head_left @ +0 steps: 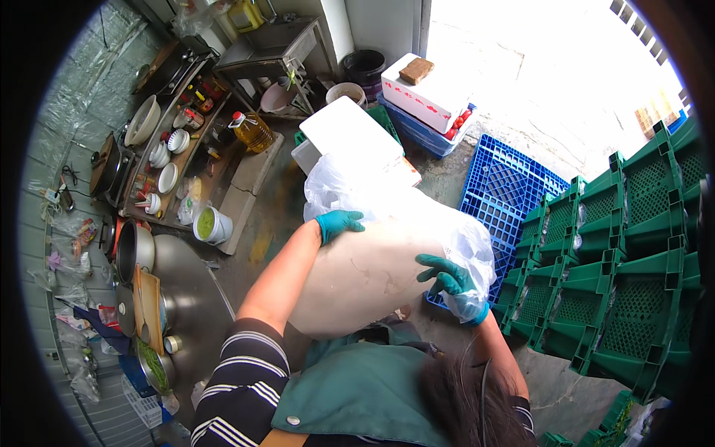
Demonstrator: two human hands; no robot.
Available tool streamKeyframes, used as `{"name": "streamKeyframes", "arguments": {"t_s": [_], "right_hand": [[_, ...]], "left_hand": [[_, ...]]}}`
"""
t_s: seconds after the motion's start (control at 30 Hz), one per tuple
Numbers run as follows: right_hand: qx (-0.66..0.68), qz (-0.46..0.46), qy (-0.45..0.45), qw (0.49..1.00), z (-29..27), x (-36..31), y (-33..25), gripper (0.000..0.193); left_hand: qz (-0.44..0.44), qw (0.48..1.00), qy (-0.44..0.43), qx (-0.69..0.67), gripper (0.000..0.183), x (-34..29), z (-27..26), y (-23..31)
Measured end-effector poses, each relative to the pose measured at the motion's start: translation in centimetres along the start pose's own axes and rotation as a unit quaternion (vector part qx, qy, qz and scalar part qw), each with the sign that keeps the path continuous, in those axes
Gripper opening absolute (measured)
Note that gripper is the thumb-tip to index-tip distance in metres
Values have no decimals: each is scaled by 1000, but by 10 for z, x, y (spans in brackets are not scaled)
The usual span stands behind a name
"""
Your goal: The person opens a white styrofoam cooler to reveal red bell peppers, then closes it and moves it aside. They stack several white styrofoam boxes, place a brick on top, and handle a large plastic bag. The person also moves a metal pot and a cutting board within a commercial kitchen area.
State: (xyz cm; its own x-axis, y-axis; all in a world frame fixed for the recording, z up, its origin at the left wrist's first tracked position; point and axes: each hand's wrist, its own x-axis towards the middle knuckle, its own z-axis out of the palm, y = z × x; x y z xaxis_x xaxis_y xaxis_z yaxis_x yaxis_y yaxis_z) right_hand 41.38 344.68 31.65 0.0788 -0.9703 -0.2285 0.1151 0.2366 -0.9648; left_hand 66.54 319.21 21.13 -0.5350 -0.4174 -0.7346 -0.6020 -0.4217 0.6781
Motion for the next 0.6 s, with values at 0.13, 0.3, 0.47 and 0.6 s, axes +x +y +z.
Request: {"name": "streamKeyframes", "arguments": {"t_s": [0.13, 0.3, 0.47, 0.6], "right_hand": [[-152, 49, -58, 985, -12, -5, -28, 40], [73, 73, -121, 987, -23, -16, -55, 37], [155, 68, -14, 985, -15, -33, -71, 62], [98, -50, 213, 971, -60, -62, -86, 73]], "left_hand": [[17, 981, 31, -190, 39, 55, -42, -1], [20, 916, 401, -3, 39, 122, -47, -11], [35, 876, 477, 66, 46, 147, 49, 0], [108, 904, 398, 109, 50, 106, 88, -5]]}}
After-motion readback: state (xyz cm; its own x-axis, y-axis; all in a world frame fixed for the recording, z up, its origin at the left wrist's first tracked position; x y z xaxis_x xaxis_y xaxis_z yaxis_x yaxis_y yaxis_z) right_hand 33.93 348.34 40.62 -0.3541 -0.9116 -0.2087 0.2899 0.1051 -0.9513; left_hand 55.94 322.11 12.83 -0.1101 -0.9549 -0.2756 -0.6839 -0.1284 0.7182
